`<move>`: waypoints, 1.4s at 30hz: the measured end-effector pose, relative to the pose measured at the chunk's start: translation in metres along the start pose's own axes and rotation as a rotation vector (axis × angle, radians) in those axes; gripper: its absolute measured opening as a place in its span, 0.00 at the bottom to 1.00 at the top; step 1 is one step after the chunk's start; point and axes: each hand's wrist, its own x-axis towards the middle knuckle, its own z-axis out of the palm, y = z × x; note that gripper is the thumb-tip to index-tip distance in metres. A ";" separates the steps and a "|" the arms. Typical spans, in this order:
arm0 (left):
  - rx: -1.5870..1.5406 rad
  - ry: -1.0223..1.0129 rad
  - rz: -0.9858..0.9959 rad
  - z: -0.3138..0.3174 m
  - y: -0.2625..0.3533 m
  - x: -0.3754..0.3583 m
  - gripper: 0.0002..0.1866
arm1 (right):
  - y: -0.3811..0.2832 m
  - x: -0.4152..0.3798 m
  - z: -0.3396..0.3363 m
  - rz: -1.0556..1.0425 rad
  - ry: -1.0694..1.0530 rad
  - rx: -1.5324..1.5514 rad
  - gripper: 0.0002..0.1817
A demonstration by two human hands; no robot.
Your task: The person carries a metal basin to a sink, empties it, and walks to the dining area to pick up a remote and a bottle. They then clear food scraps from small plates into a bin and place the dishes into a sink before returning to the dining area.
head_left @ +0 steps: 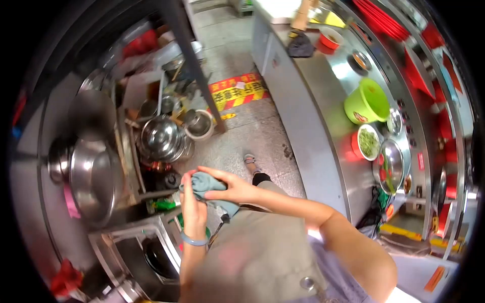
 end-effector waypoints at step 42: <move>0.310 -0.836 -0.102 0.528 -0.050 0.512 0.19 | -0.136 0.156 -0.495 -0.168 1.158 0.084 0.31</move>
